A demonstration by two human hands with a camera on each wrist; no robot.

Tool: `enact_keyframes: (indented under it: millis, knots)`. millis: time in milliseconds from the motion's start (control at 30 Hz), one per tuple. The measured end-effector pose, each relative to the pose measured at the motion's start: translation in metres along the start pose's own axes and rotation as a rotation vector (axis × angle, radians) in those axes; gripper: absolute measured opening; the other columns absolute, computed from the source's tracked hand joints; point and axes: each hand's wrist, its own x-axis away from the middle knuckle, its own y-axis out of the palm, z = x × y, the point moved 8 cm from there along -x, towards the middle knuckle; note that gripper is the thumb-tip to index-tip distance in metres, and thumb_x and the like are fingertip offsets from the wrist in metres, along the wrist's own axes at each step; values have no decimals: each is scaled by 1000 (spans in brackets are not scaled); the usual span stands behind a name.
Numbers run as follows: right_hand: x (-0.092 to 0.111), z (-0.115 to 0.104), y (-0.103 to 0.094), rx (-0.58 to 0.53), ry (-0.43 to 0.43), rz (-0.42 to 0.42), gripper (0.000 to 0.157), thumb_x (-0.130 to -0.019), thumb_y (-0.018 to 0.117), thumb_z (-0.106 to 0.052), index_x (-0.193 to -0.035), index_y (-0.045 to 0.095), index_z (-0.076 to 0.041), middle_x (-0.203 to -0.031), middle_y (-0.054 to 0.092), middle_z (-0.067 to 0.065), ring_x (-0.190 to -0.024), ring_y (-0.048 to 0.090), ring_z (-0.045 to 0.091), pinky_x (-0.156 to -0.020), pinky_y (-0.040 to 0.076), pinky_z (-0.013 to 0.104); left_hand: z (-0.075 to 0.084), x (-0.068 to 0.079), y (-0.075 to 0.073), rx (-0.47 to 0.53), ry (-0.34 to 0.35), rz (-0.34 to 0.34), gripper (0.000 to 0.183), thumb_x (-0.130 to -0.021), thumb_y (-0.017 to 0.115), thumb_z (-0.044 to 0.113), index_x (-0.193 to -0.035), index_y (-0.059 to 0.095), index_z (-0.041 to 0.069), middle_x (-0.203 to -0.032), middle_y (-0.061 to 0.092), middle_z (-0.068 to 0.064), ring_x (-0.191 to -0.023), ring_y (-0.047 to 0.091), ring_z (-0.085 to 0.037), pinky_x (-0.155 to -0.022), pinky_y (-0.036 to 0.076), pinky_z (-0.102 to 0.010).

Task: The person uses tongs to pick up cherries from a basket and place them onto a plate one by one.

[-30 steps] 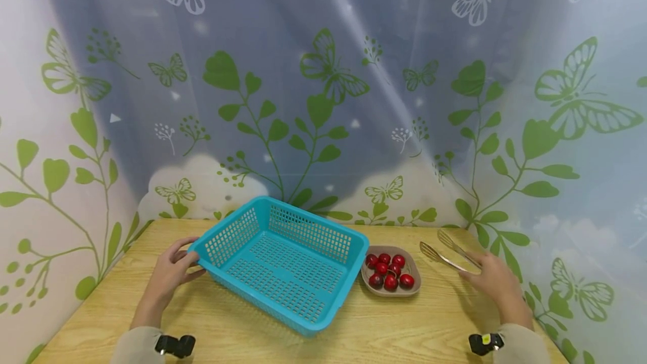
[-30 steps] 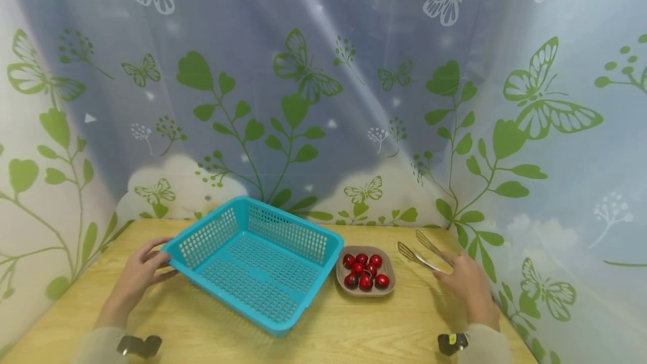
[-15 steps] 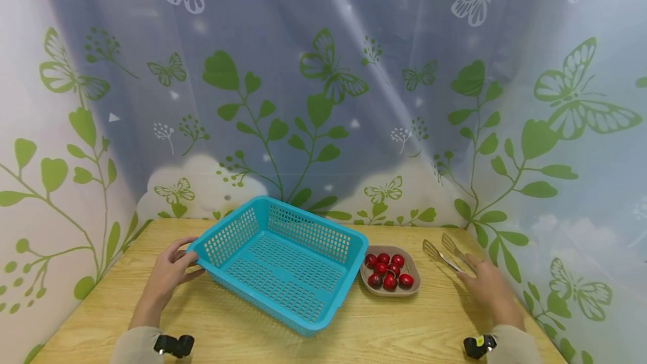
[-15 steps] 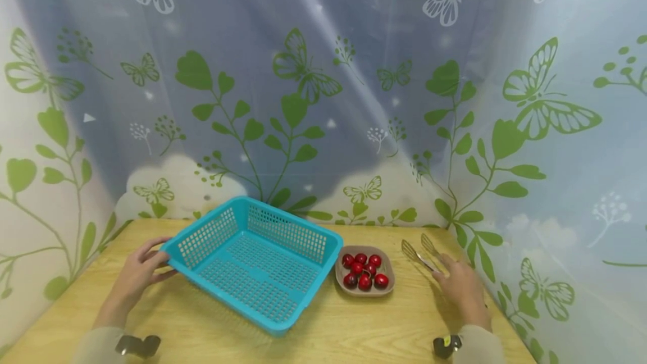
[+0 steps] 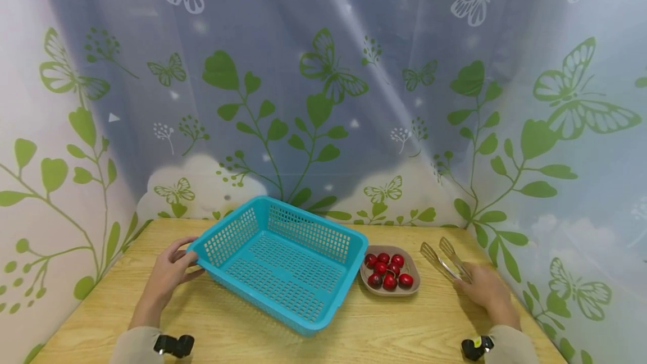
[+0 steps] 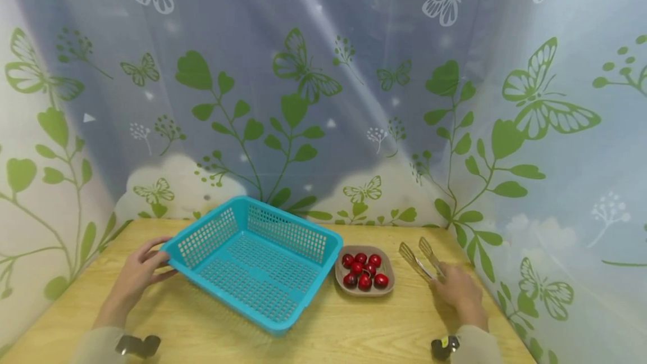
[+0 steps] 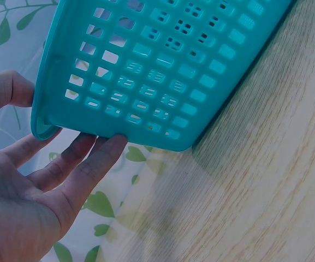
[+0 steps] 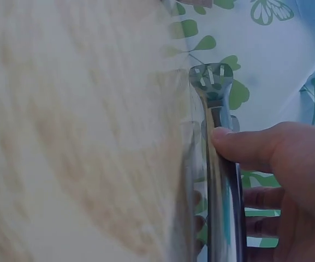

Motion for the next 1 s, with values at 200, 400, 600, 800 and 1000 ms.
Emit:
enact_keyframes:
  millis: [200, 400, 600, 800, 1000]
  knots:
    - [0, 1, 2, -13, 37, -15, 40, -91, 74, -26, -120, 65, 1, -82, 61, 8, -80, 60, 28, -68, 52, 50, 0, 0, -1, -3, -1, -2, 53, -107, 52, 19, -155, 38, 3, -109, 69, 1, -92, 69, -4, -90, 66, -40]
    - [-2, 0, 2, -16, 50, -21, 53, -92, 73, -27, -133, 62, 4, -85, 64, 11, -81, 61, 28, -69, 53, 51, 0, 0, -1, 1, -1, -9, 54, -107, 53, 21, -155, 38, 3, -109, 68, 3, -93, 69, -4, -89, 66, -37]
    - [-1, 2, 3, -8, 64, -48, 59, -93, 72, -31, -137, 58, 6, -103, 71, 24, -94, 68, 41, -79, 57, 59, -1, 0, -1, 3, 2, -6, 53, -106, 50, 16, -155, 37, 3, -108, 69, 3, -92, 69, -4, -90, 66, -40]
    - [2, -5, -7, 30, 86, -2, 65, -101, 61, -34, -144, 48, 13, -131, 55, 43, -114, 57, 62, -92, 52, 71, -1, 0, 0, -10, 2, -24, 53, -106, 51, 16, -155, 37, 2, -110, 69, -1, -92, 69, -3, -91, 66, -43]
    - [3, -35, -36, 42, 60, 161, 59, -103, 59, -29, -141, 51, 15, -138, 45, 48, -119, 47, 69, -97, 44, 78, 9, 5, -4, -155, -4, -14, 57, -107, 49, 19, -158, 33, 3, -136, 55, -29, -102, 69, -13, -90, 66, -43]
